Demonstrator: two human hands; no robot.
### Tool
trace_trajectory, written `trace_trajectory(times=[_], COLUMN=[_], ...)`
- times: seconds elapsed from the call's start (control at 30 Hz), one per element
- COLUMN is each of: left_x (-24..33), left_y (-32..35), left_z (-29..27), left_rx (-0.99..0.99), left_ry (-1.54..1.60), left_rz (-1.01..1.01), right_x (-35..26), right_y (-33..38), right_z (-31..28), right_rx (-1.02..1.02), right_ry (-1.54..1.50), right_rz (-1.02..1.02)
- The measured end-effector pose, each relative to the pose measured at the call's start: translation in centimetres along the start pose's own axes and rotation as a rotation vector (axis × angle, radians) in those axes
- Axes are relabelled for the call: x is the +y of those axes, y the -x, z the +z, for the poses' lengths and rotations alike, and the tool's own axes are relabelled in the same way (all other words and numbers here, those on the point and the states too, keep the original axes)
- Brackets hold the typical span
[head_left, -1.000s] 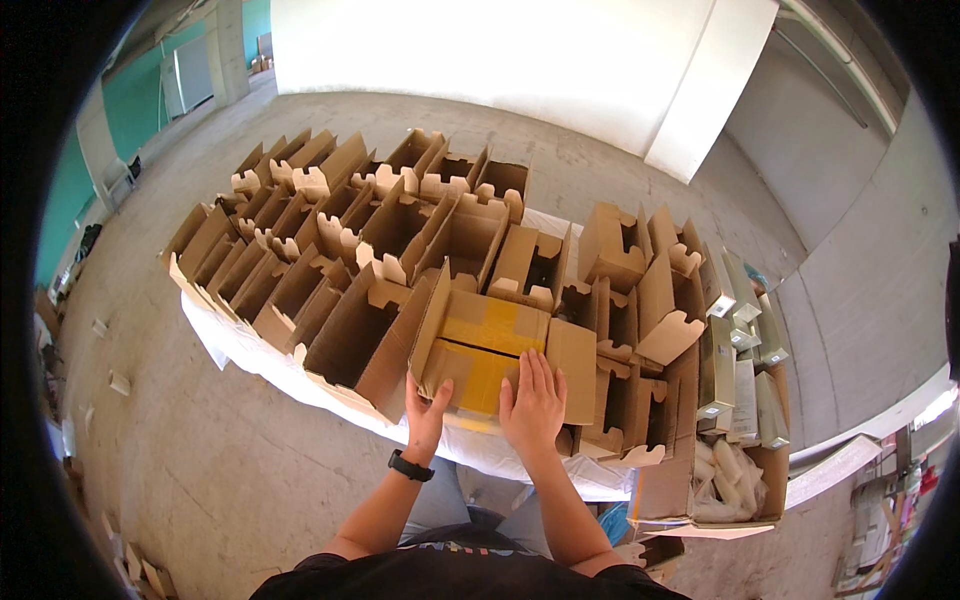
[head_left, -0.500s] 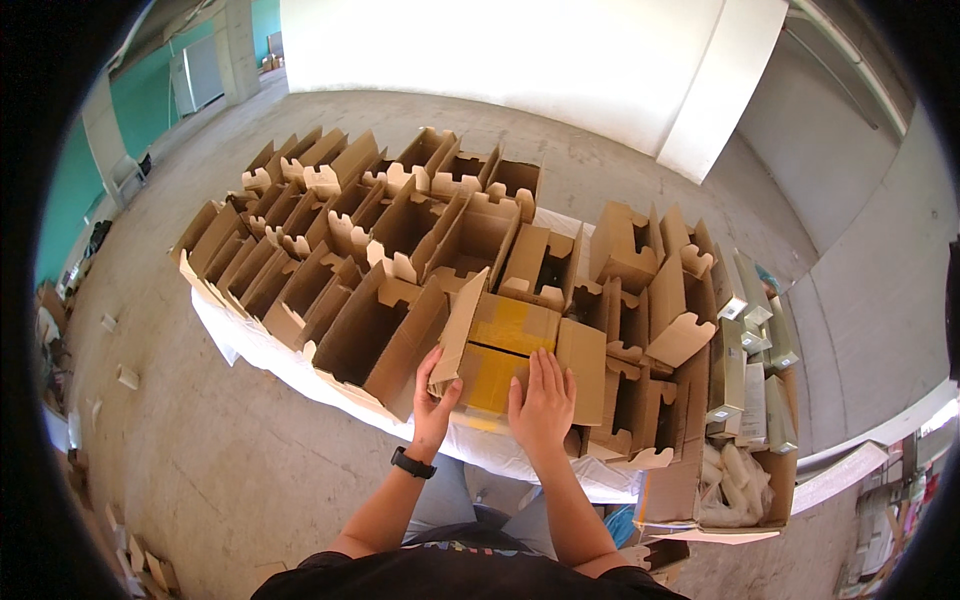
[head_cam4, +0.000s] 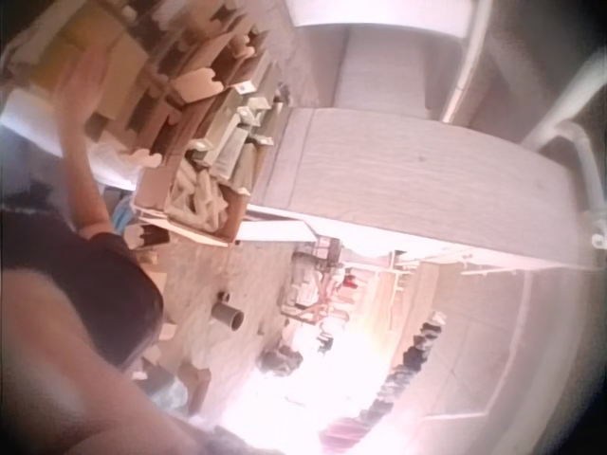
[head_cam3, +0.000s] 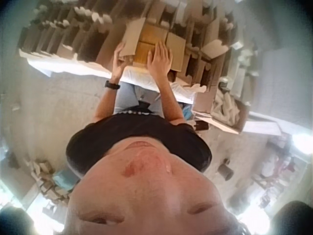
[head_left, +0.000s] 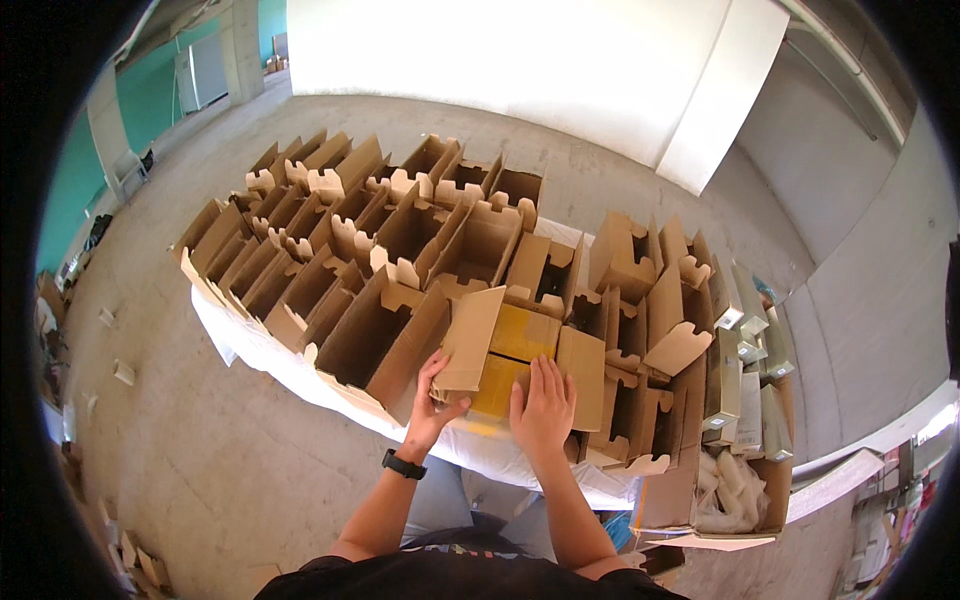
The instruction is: The person picks up a bagged item from a bin and places it into a cardboard box. They then pick up a small rectangular box and place it into a second cardboard box on the table.
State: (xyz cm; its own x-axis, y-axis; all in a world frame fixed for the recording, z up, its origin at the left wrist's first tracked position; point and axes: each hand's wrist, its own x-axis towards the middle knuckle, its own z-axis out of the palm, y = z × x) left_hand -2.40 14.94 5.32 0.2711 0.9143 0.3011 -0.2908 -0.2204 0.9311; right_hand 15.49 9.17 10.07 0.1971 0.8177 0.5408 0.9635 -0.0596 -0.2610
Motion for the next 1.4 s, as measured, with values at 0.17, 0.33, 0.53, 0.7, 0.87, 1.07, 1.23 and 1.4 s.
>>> trace_trajectory(times=[0.17, 0.33, 0.53, 0.7, 0.87, 1.07, 1.23, 1.4], left_x=[0.2, -0.6, -0.1, 0.0, -0.3, 0.0, 0.0, 0.0], left_y=[0.2, 0.3, 0.3, 0.2, 0.7, 0.1, 0.2, 0.0], left_z=[-1.6, -1.7, -0.5, 0.4, 0.1, 0.6, 0.5, 0.4], left_rx=[-0.121, -0.029, 0.028, 0.066, 0.119, 0.129, 0.14, 0.127], left_ry=[0.059, 0.049, -0.002, 0.035, -0.008, -0.021, 0.005, -0.027], left_rz=[0.008, -0.044, -0.085, -0.055, -0.018, -0.024, -0.021, -0.004], right_x=[0.0, -0.2, -0.1, 0.0, -0.4, 0.1, -0.1, -0.1], right_y=[0.1, 0.3, 0.3, 0.2, 0.5, 0.4, 0.4, 0.4], right_z=[0.0, 0.2, -0.1, -0.2, -0.2, 0.1, -0.2, -1.3], right_rx=[0.011, 0.024, 0.026, 0.024, 0.018, 0.035, -0.004, 0.063], right_ry=[0.011, 0.007, -0.005, -0.01, -0.013, -0.008, -0.009, -0.176], right_rz=[-0.004, -0.007, 0.005, 0.016, 0.004, -0.002, -0.002, 0.026])
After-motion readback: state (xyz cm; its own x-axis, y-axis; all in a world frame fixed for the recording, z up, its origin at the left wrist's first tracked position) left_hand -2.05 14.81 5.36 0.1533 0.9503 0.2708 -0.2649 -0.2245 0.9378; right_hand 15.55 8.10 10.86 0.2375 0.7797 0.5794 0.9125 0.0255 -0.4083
